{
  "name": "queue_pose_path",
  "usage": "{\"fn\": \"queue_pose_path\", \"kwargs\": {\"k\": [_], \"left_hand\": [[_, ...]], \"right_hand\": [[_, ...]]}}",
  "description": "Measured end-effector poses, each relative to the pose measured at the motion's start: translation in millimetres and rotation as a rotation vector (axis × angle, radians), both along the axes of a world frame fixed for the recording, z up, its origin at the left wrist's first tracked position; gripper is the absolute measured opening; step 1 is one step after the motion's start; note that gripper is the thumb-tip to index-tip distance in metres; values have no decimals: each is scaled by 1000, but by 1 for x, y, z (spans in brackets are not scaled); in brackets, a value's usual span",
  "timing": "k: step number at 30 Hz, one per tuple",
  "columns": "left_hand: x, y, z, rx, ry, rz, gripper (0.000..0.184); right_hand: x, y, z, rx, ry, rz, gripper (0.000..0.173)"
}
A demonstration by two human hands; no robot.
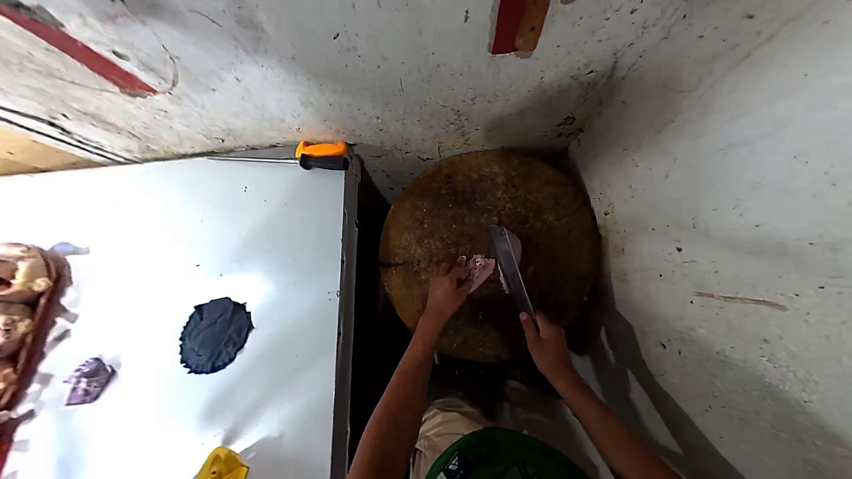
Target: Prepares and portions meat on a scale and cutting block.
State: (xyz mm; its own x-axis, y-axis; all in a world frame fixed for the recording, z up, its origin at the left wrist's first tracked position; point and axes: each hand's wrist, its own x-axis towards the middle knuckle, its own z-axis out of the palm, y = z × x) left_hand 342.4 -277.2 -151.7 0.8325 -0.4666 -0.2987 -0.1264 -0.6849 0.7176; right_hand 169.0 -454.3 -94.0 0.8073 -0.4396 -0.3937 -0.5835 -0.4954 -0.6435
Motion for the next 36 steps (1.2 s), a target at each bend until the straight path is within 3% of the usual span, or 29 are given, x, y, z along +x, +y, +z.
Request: {"fn": "queue_pose_path", "kwargs": {"k": [5, 8, 10, 13, 15, 19, 23, 28, 30, 31, 33, 34, 36], "left_hand": [[1, -8, -12, -168, -82, -117, 27], [0, -2, -21, -242, -134, -103, 21], [0, 1, -24, -245, -137, -89, 21], [-2, 1, -24, -200, -154, -102, 22], [0, 0, -25, -196, -179, -112, 22], [-7, 3, -21, -196, -167, -52, 25], [-22, 13, -25, -130, -201, 55, 33], [-22, 11, -31, -91, -246, 28, 28], [-23, 11, -34, -102, -274, 32, 27], [-22, 11, -35, -104, -279, 34, 26], [-22, 11, -33, -91, -262, 28, 28], [-24, 12, -33, -90, -258, 24, 28], [-20, 12, -32, -105, -280, 26, 26]], "right_hand": [[30, 11, 62, 15, -562, 37, 39], [38, 15, 63, 7, -715, 102, 38], [36, 8, 36, -101, -492, 178, 38], [39, -13, -7, -102, 281, 325, 44], [42, -21, -22, -77, 364, 324, 45], [26, -24, -27, -42, 101, 228, 44], [34, -8, 21, -20, -284, 153, 42], [56, 21, 81, 151, -748, 171, 38], [51, 26, 61, 59, -647, 197, 38], [46, 25, 43, -30, -462, 230, 38], [47, 17, 13, -82, 181, 326, 43], [48, 14, -1, -67, 370, 333, 45], [51, 8, -14, -52, 431, 305, 47]]}}
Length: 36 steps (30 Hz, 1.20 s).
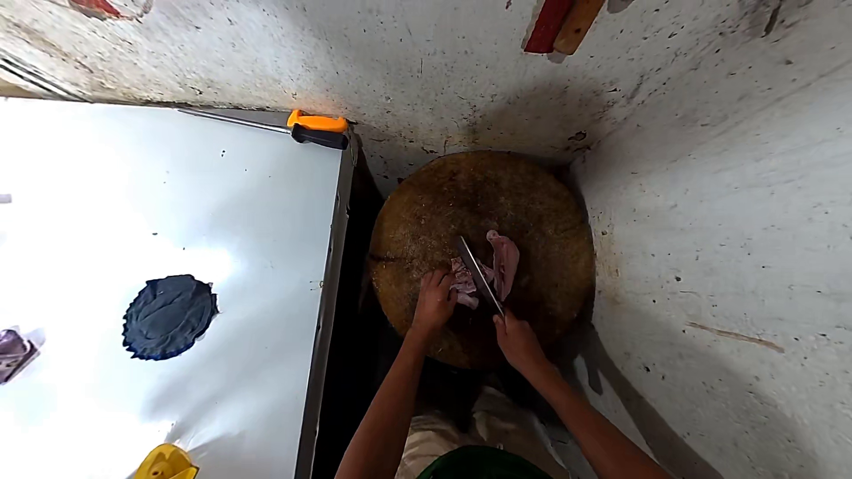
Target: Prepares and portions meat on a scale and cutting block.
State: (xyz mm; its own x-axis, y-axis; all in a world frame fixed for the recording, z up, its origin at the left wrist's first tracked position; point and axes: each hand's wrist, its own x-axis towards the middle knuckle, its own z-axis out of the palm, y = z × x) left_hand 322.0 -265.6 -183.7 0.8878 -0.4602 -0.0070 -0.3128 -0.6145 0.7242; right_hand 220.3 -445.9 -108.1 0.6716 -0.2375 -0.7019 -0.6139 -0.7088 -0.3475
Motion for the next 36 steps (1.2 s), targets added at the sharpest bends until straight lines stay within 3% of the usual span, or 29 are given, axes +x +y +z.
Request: {"fn": "queue_pose_path", "kwargs": {"k": [5, 11, 13, 15, 18, 19, 21, 25, 28, 29, 32, 34, 36], "left_hand": [[-14, 13, -1, -1, -33, 45, 30], [-20, 25, -5, 47, -92, 36, 26], [-21, 22, -9, 54, -119, 49, 24], [-21, 20, -14, 55, -154, 68, 23], [-23, 19, -16, 69, -172, 76, 23], [-22, 18, -15, 76, -169, 78, 23], [-23, 20, -9, 73, -113, 76, 23], [-26, 33, 0, -15, 96, 65, 27], [-31, 38, -11, -91, 29, 69, 21], [-31, 39, -14, -97, 9, 70, 19], [-32, 37, -11, -48, 48, 65, 21], [-26, 35, -10, -44, 30, 80, 20], [-30, 37, -9, -39, 33, 90, 20]], "right_hand": [[-21, -10, -7, 61, -262, -145, 41], [-4, 19, 75, 260, -952, -233, 37], [0, 35, 86, 305, -1073, -211, 35], [-8, 44, 55, 165, -955, -150, 36], [-10, 36, 6, -5, -140, -15, 42], [-6, 33, 0, -15, -24, -3, 43], [-8, 29, 9, -14, -38, -40, 43], [-16, 37, 61, 80, -565, -215, 40], [-18, 54, 56, 174, -801, -215, 33], [-21, 57, 41, 109, -738, -157, 34], [-20, 48, 5, 22, -60, -38, 43], [-14, 41, 16, 7, -54, -66, 44], [-24, 45, 45, 14, -356, -130, 42]]}}
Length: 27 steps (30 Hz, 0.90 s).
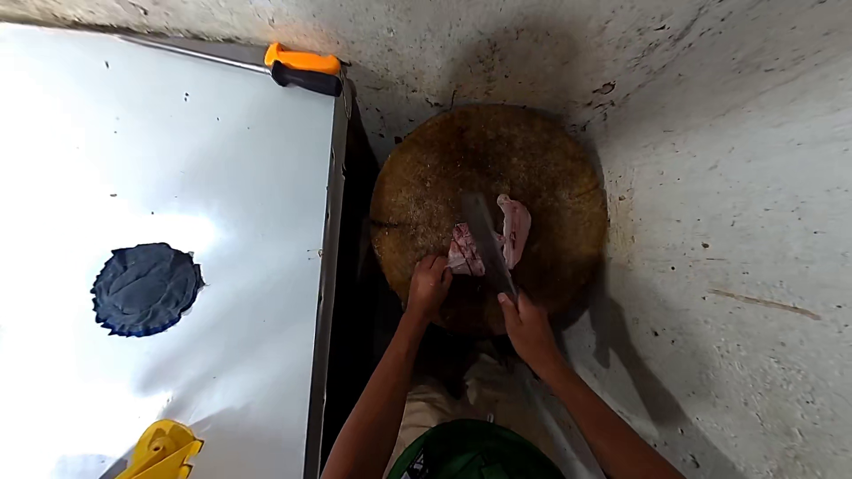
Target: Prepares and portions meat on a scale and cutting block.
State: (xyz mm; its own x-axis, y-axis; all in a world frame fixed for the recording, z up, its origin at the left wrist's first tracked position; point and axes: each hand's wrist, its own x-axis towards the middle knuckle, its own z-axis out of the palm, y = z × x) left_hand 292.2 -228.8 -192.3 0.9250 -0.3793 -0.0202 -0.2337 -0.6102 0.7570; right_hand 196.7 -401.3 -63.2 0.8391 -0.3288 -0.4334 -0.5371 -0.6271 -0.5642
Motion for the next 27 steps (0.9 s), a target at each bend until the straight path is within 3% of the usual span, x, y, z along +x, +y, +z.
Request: {"fn": "queue_pose_path", "kwargs": {"k": [2, 4, 5, 8, 9, 11, 14, 16, 17, 20, 21, 24, 27], "left_hand": [[1, 1, -2, 11, 14, 12, 20], [-3, 2, -5, 14, 43, 12, 20], [-1, 3, -5, 7, 39, 14, 20], [0, 5, -6, -11, 27, 3, 20], [1, 6, -5, -18, 26, -4, 20], [1, 9, -3, -49, 21, -1, 20], [-3, 14, -4, -94, -6, 36, 17], [-8, 17, -7, -90, -34, 71, 14], [-8, 17, -8, -75, -38, 77, 14], [-7, 14, -6, 16, 17, 39, 21], [-6, 12, -5, 43, 12, 31, 22], [-6, 4, 1, 84, 51, 82, 21], [3, -20, 26, 146, 307, 144, 43]], "right_hand": [[0, 10, 15, 90, -368, -55, 38], [-7, 23, 5, 147, -486, -62, 34], [-13, 25, -9, 95, -408, -27, 35], [-18, 15, -42, 20, 288, 86, 42], [-17, 12, -43, 11, 334, 74, 43], [-21, 11, -23, -12, 159, 28, 42], [-23, 22, 4, 85, -369, -39, 38], [-28, 33, -2, 139, -481, -33, 36], [-32, 36, -13, 96, -414, -2, 36], [-36, 30, -43, 25, 271, 90, 42], [-38, 26, -49, 36, 348, 69, 43], [-62, 12, -48, 34, 81, -64, 43], [-81, -11, -53, -38, -186, -235, 41]]}}
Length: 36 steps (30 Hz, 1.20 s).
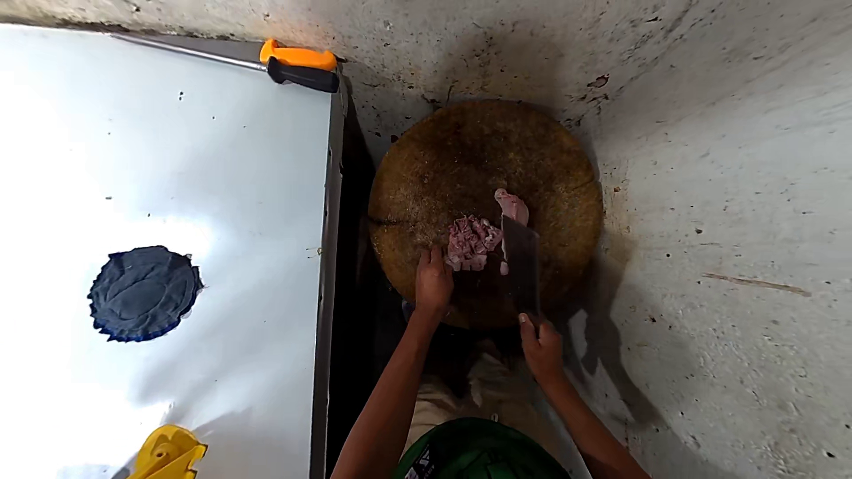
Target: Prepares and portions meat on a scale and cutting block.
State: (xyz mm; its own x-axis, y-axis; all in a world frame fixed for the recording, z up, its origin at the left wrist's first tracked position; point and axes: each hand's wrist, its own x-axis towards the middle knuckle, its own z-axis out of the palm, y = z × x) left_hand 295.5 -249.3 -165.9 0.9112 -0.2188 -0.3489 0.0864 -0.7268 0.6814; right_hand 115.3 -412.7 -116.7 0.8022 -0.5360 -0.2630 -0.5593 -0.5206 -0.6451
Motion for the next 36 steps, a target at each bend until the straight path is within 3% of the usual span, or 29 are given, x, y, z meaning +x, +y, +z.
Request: {"fn": "queue_pose_path", "kwargs": {"k": [4, 8, 11, 13, 17, 19, 24, 28, 32, 36], "left_hand": [[20, -48, 23, 13, 204, -87, 68], [35, -70, 66, 334, 309, -541, 61], [48, -98, 94, 515, 201, -579, 45], [60, -125, 92, 517, 122, -543, 38], [58, -178, 68, 603, 72, -560, 71], [50, -190, 60, 600, 27, -581, 73], [62, -172, 46, 242, 193, -365, 52], [77, -137, 56, -135, 218, -201, 35], [87, -96, 103, -307, 273, -72, 24], [89, -66, 126, -519, 323, 100, 19]], "right_hand": [[-11, -38, -27, -91, 4, -181, 39], [-12, -48, -31, 38, 43, -293, 40], [-15, -53, -38, 86, -29, -301, 40], [-18, -57, -43, 145, -44, -302, 40], [-21, -67, -35, 361, -6, -362, 37], [-25, -63, -17, 473, -3, -424, 33], [-71, -60, 15, 632, 87, -439, 30], [-92, -56, 25, 632, 271, -182, 37], [-58, -36, 16, 633, 436, 202, 44], [-9, -15, 5, 581, 544, 266, 43]]}}
